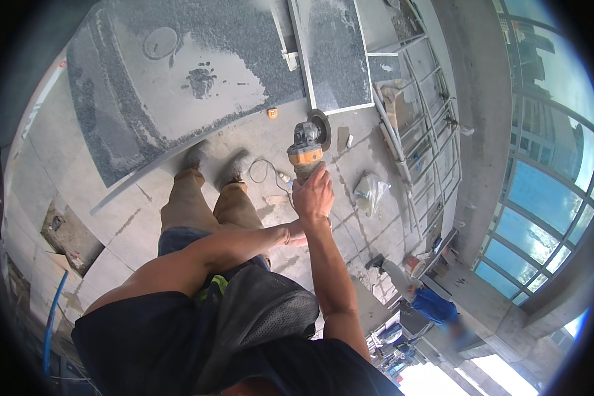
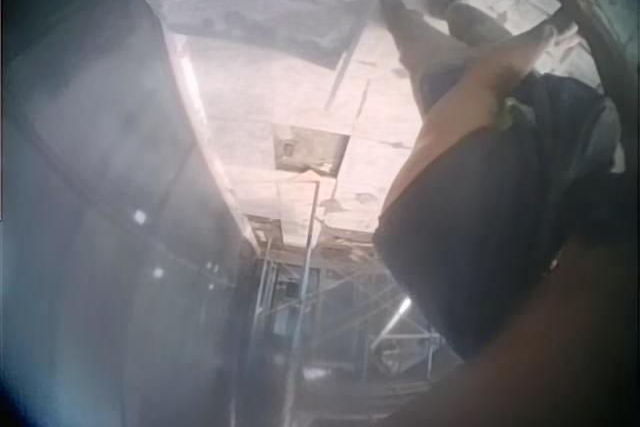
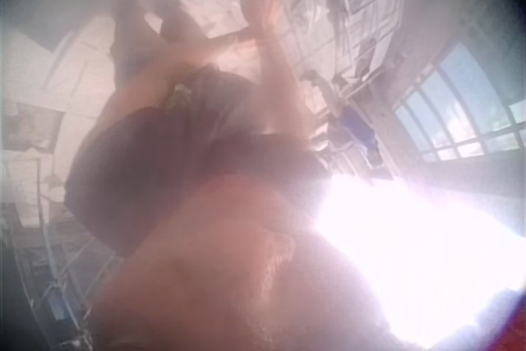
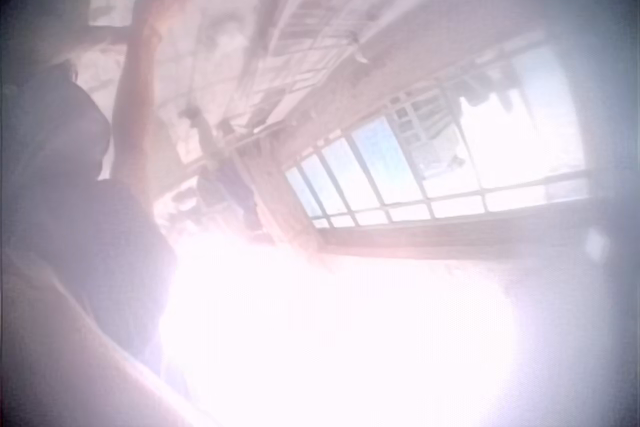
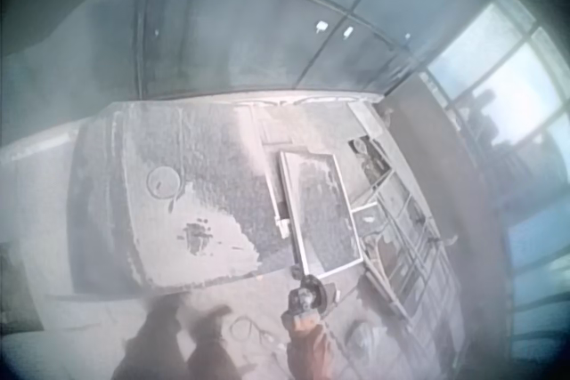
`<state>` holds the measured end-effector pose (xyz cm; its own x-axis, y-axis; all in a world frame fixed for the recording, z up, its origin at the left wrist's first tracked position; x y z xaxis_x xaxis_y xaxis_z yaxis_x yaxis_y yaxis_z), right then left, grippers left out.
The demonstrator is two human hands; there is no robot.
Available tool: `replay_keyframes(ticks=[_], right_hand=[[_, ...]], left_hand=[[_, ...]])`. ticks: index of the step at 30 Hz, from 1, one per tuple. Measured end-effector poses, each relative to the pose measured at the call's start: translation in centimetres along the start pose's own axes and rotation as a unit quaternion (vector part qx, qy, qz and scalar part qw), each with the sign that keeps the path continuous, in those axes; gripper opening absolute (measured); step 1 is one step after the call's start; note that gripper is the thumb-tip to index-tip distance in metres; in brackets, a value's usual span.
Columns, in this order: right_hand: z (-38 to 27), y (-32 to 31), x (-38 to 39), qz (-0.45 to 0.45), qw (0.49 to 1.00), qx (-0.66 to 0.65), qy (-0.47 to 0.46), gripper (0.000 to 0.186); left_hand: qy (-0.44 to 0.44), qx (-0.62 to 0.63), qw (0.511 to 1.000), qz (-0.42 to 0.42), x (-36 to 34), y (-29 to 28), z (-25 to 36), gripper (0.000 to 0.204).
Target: The person uses an angle grinder to cut a rectangular tile on a rooftop construction site. They reposition the tile and continue cutting along marked lines, then hand the cut tile to a coworker and resume cutting another tile.
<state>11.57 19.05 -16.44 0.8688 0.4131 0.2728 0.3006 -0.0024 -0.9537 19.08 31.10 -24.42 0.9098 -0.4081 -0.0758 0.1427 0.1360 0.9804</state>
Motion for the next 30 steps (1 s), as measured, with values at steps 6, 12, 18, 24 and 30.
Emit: replay_keyframes(ticks=[6, 12, 18, 24, 30], right_hand=[[0.8, 0.1, 0.3, 0.003, 1.0, -0.004, 0.006, 0.076], [1.5, 0.2, 0.3, 0.01, 1.0, -0.002, -0.014, 0.077], [1.7, 0.6, -0.1, 0.013, 1.0, -0.001, -0.024, 0.076], [0.3, -2.0, 1.7, 0.047, 0.993, -0.106, -0.029, 0.079], [-5.0, -11.1, 1.4, 0.105, 0.928, -0.354, -0.046, 0.079]], left_hand=[[0.001, 0.012, 1.0, -0.002, -0.3, 0.4, -0.3, 0.025], [0.02, 0.033, 0.998, -0.04, -1.6, 0.2, -1.4, 0.022], [0.036, 0.027, 0.998, -0.046, -1.7, 0.5, -0.3, 0.022], [0.007, -0.072, 0.991, 0.108, 1.1, 1.5, 1.2, 0.034], [0.127, -0.287, 0.914, 0.258, 4.8, 4.5, 10.2, 0.049]])
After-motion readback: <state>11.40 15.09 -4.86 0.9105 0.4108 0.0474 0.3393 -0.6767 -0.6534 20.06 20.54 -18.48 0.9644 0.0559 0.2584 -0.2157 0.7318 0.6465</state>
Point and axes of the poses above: each hand's wrist, its own x-axis away from the middle knuckle, its own y-axis out of the palm, z = x × y, the point moved 6 cm from there along -x, towards the middle knuckle, and after that the axes turned 15 degrees about -x, right-handed, at the moved point
